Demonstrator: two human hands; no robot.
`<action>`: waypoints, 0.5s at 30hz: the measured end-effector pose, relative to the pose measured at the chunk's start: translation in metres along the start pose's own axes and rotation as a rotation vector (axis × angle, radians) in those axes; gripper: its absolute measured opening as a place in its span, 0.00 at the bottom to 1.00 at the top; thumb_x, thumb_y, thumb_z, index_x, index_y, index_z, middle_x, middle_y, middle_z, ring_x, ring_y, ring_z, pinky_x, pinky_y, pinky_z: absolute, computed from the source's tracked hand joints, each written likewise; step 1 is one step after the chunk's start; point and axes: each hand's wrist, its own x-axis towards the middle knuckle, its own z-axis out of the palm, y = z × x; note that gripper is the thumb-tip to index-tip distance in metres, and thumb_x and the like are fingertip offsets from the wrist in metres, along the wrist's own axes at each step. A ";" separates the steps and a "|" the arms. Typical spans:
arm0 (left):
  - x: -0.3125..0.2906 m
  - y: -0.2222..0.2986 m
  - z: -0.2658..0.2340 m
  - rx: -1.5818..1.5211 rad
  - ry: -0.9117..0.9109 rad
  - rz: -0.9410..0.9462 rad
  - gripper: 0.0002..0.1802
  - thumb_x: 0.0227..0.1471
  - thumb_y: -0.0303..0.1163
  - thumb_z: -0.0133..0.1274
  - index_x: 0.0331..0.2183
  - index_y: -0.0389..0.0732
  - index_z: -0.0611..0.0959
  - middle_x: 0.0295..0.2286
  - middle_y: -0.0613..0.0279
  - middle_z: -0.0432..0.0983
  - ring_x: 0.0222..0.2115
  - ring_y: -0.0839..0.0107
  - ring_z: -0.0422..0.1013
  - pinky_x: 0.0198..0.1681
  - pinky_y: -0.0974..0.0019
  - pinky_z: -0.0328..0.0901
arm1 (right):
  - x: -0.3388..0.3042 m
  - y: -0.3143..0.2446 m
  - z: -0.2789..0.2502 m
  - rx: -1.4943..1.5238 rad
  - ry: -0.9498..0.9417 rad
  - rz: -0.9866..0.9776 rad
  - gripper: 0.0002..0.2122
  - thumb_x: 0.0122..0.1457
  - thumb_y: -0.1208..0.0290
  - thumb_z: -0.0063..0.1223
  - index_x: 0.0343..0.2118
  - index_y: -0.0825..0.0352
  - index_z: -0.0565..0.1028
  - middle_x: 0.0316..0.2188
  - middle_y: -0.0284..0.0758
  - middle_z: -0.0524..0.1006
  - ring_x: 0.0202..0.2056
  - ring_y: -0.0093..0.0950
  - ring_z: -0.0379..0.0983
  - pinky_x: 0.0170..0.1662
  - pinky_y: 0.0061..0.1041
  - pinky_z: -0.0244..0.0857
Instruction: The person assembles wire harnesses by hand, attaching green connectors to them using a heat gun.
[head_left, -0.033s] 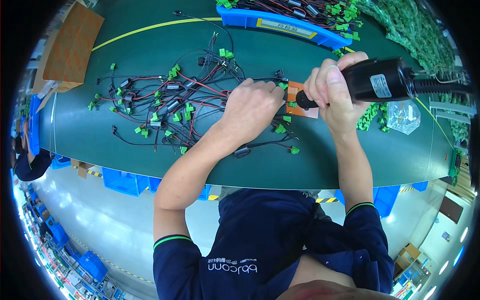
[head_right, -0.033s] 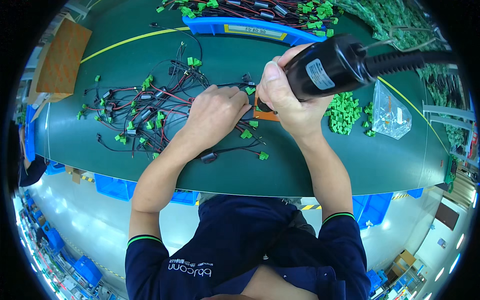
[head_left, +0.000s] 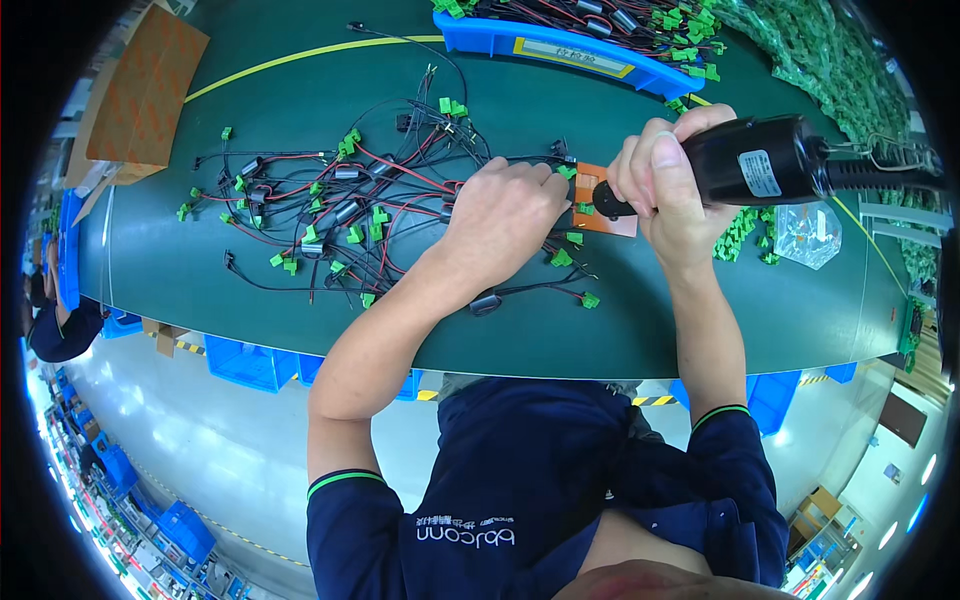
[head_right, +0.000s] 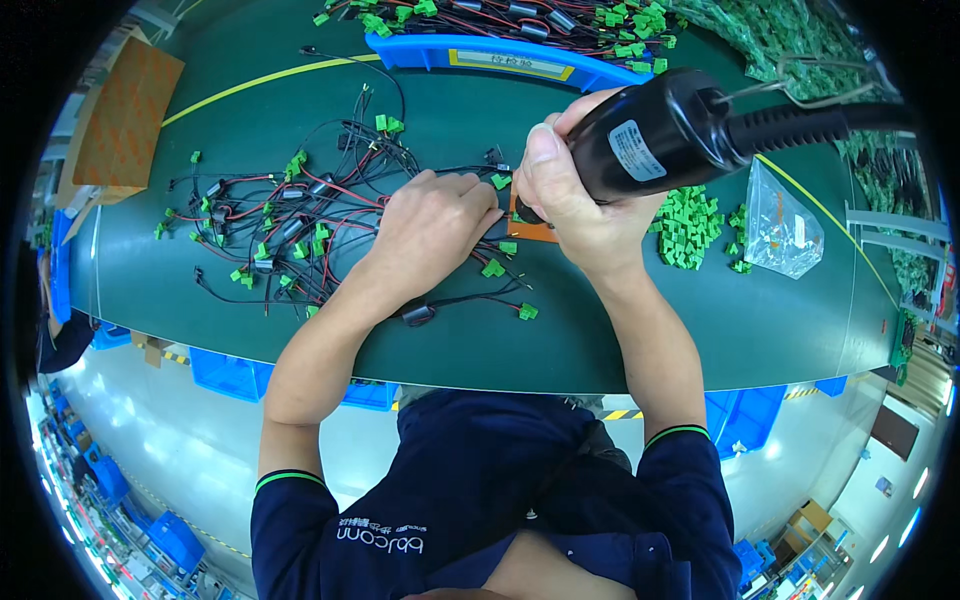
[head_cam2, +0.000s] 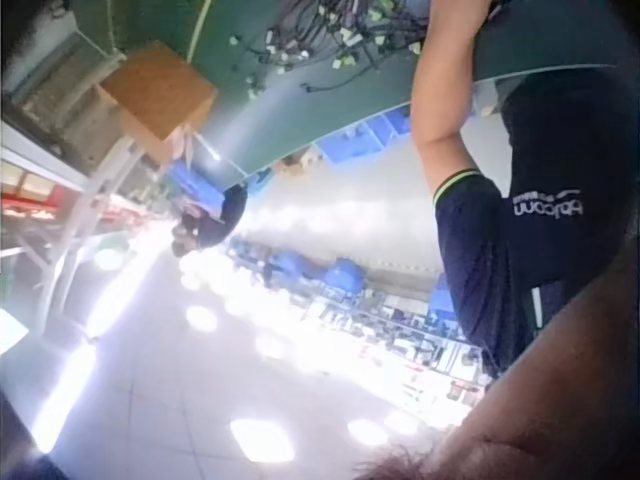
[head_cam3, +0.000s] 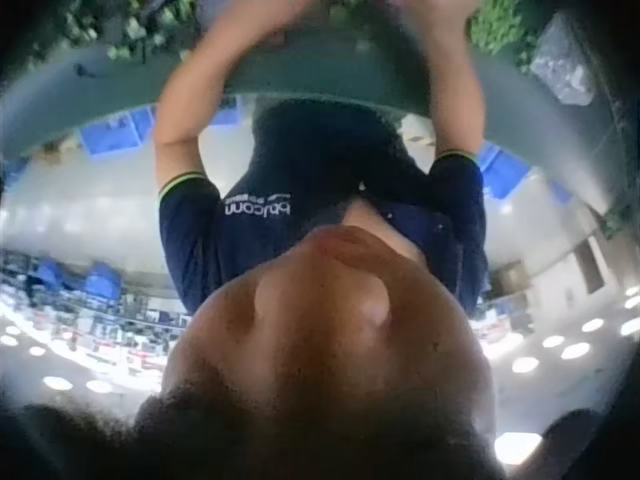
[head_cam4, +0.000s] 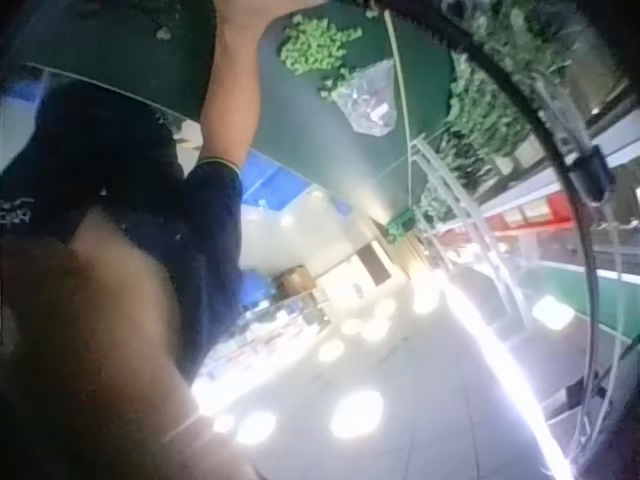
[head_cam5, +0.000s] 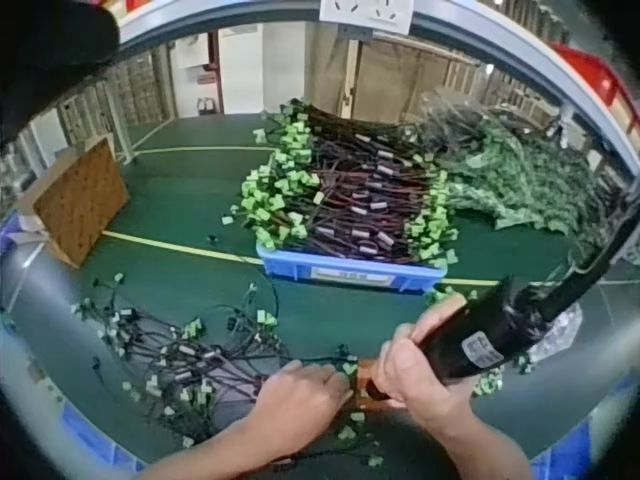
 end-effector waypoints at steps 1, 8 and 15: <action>0.000 0.000 0.001 -0.004 0.006 0.000 0.08 0.53 0.35 0.62 0.29 0.42 0.81 0.25 0.62 0.75 0.30 0.60 0.76 0.35 0.57 0.66 | 0.000 0.000 0.001 0.002 0.000 -0.003 0.07 0.68 0.79 0.47 0.45 0.62 0.65 0.17 0.30 0.63 0.14 0.19 0.55 0.20 0.26 0.56; 0.000 0.001 -0.004 -0.008 0.028 0.057 0.08 0.53 0.33 0.61 0.30 0.41 0.80 0.27 0.61 0.73 0.32 0.61 0.74 0.36 0.58 0.65 | -0.002 0.002 -0.006 0.197 0.062 -0.114 0.12 0.66 0.82 0.52 0.50 0.68 0.67 0.21 0.30 0.68 0.16 0.18 0.61 0.20 0.24 0.58; -0.016 0.014 -0.070 0.139 0.069 0.055 0.22 0.47 0.39 0.67 0.44 0.43 0.83 0.39 0.61 0.76 0.44 0.60 0.73 0.49 0.56 0.66 | -0.020 -0.029 -0.049 0.190 0.026 -0.147 0.16 0.68 0.72 0.53 0.56 0.62 0.65 0.19 0.30 0.64 0.16 0.20 0.58 0.24 0.27 0.59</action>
